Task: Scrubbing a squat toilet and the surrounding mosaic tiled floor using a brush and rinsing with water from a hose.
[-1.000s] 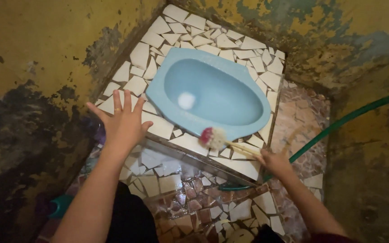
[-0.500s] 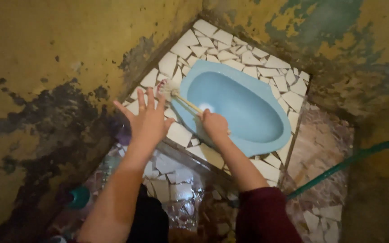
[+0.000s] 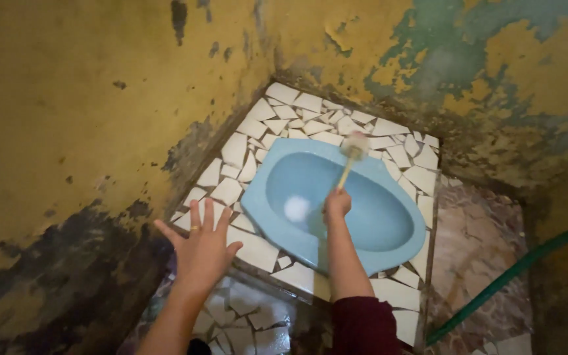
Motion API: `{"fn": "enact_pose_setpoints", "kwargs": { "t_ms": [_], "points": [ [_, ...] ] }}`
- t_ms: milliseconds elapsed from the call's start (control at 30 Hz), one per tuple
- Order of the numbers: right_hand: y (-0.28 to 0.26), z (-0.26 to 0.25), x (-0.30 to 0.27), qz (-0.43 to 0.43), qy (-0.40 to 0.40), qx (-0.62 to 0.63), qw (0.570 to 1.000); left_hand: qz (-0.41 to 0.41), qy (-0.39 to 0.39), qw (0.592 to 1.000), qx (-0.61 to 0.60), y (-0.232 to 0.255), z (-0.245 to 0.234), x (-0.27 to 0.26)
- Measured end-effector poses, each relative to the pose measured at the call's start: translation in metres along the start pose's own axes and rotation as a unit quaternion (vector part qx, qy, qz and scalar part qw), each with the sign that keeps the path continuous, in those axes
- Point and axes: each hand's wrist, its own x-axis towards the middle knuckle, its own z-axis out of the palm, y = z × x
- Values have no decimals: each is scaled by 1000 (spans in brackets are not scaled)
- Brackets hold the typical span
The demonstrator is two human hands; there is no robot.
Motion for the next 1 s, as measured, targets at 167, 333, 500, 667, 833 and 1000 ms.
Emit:
{"fn": "enact_pose_setpoints", "kwargs": {
  "t_ms": [167,333,500,667,833,1000],
  "points": [
    [-53,-8,-77,-42,-153,-41,987,8,-18,999,-32,15,6,18],
    [0,-12,-30,22,-7,24,999,7,-44,999,-27,21,12,22],
    [17,16,-20,-5,-22,-258,966,26,-41,998,-46,41,1,21],
    [-2,-29,-52,138,32,186,972,45,27,997,-62,48,24,31],
    [-23,-45,-73,61,-84,92,990,65,38,996,-52,57,29,32],
    [-4,-66,-78,27,50,67,996,70,47,995,-57,61,32,30]
  ]
}}
